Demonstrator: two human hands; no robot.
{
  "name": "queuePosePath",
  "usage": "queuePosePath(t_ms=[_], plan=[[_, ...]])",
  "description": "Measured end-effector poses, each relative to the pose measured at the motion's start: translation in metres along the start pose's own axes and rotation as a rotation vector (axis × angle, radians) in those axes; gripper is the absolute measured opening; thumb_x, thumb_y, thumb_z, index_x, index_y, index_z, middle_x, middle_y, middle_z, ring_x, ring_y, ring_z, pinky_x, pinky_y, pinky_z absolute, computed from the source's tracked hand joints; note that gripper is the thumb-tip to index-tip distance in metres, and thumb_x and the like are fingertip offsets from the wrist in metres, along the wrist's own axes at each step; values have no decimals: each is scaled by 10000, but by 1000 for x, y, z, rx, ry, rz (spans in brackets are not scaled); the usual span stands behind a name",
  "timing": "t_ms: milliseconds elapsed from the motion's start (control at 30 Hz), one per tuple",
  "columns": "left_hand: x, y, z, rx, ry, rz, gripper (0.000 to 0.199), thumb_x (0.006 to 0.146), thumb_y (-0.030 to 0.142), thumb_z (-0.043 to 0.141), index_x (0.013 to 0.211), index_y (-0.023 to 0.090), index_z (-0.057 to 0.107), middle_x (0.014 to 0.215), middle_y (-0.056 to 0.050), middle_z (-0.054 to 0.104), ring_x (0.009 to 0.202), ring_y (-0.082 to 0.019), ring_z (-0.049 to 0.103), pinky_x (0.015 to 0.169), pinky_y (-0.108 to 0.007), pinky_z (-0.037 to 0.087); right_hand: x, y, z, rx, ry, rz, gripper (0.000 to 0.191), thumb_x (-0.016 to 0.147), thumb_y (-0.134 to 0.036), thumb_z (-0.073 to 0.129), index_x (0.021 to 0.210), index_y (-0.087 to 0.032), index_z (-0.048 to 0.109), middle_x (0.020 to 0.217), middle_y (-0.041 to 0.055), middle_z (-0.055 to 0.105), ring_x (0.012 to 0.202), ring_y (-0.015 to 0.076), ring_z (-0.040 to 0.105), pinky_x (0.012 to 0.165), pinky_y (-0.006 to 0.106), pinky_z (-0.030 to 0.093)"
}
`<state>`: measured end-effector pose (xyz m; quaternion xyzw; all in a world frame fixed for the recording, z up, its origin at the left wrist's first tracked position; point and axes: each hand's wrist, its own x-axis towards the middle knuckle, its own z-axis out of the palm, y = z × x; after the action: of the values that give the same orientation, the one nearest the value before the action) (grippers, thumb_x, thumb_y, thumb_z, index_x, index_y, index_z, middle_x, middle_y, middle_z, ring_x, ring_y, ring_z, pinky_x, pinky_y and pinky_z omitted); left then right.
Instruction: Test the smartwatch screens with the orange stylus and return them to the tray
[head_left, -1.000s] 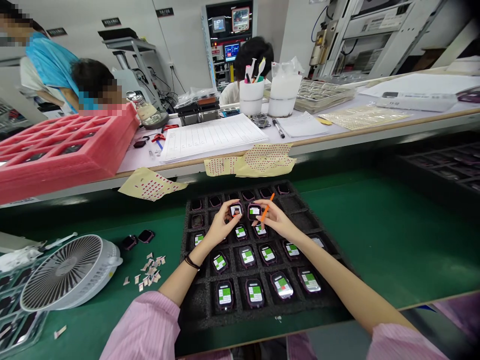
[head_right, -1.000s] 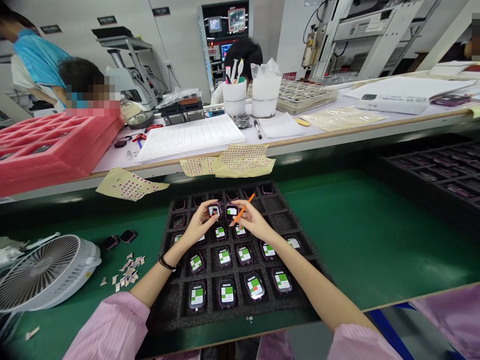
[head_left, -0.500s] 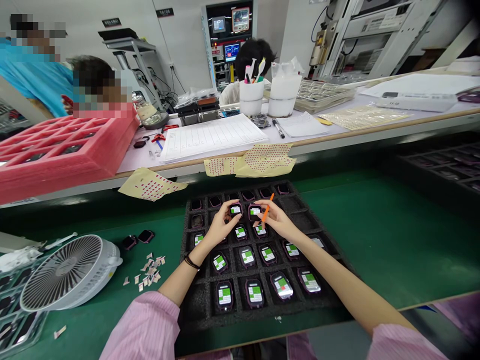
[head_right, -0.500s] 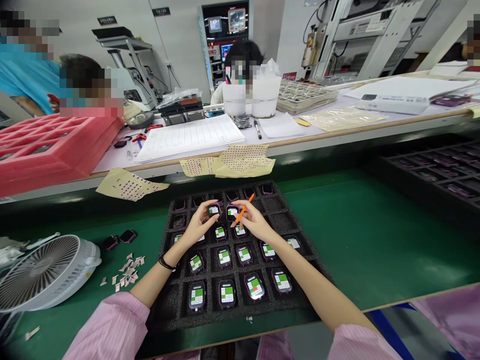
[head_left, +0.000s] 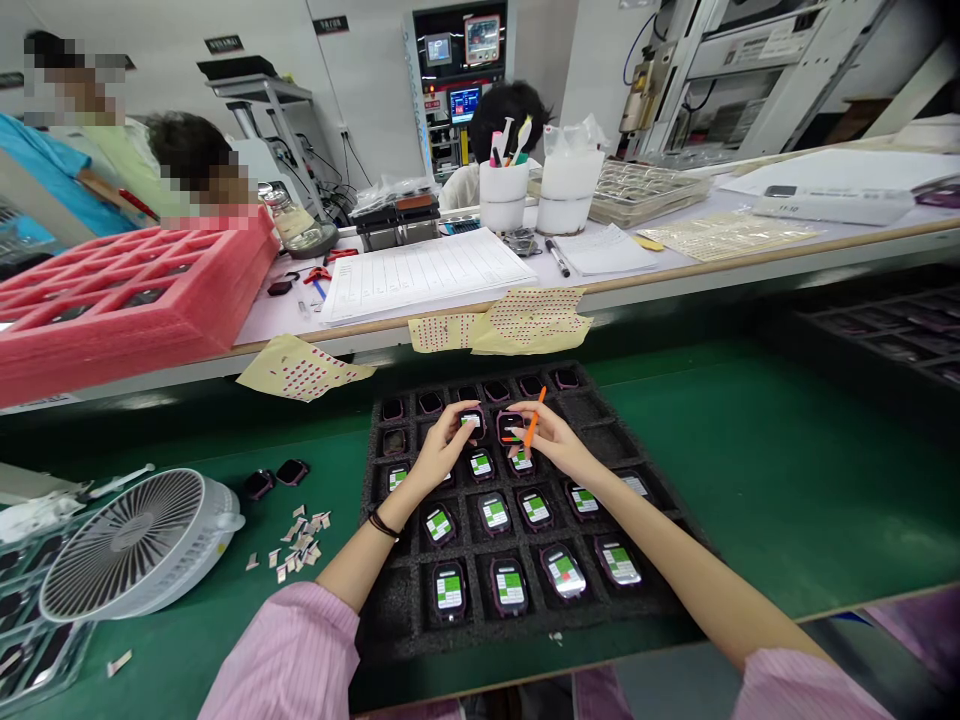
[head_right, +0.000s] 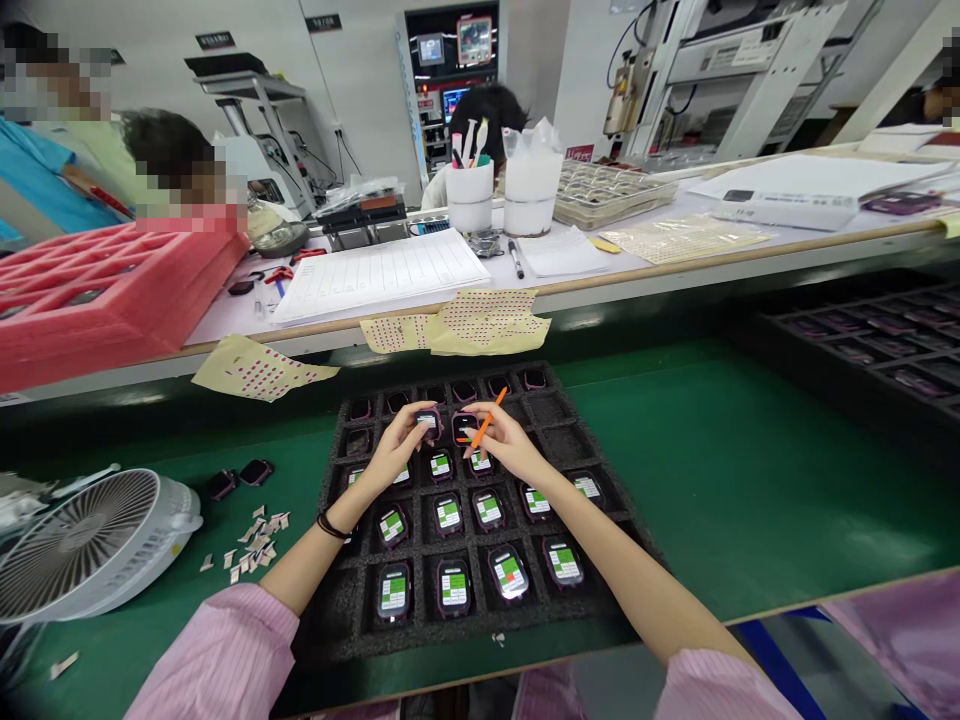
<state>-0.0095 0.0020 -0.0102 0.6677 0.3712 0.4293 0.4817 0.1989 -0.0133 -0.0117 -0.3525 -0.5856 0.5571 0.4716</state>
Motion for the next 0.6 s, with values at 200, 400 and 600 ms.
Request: queuePosePath(t_ms=[200,400,600], plan=[[0,3,0,3,2,-23,410,893,431,473,1223,189,491,923,-40,598,699,-111,551,608,-215,472,0,2,-2,-3,29,26,339,784,-369,647,1058,-229,504,1011,39,532,568,119,648,470,239,476],[0,2,0,-6,-6,-11,409,876,434,502,1205,191,498,979,-54,598,763,-130,569,630,-224,474,1,7,-2,-4,63,33,351,768,-395,665,1038,-226,516,998,31,528,536,106,636,462,232,462],[0,0,-1,27,19,-42,418,903,449,446,1226,190,501,835,-25,581,688,-125,563,568,-217,415,2,3,-2,38,52,20,317,805,-425,611,1029,-218,527,921,15,564,528,116,634,457,239,455]])
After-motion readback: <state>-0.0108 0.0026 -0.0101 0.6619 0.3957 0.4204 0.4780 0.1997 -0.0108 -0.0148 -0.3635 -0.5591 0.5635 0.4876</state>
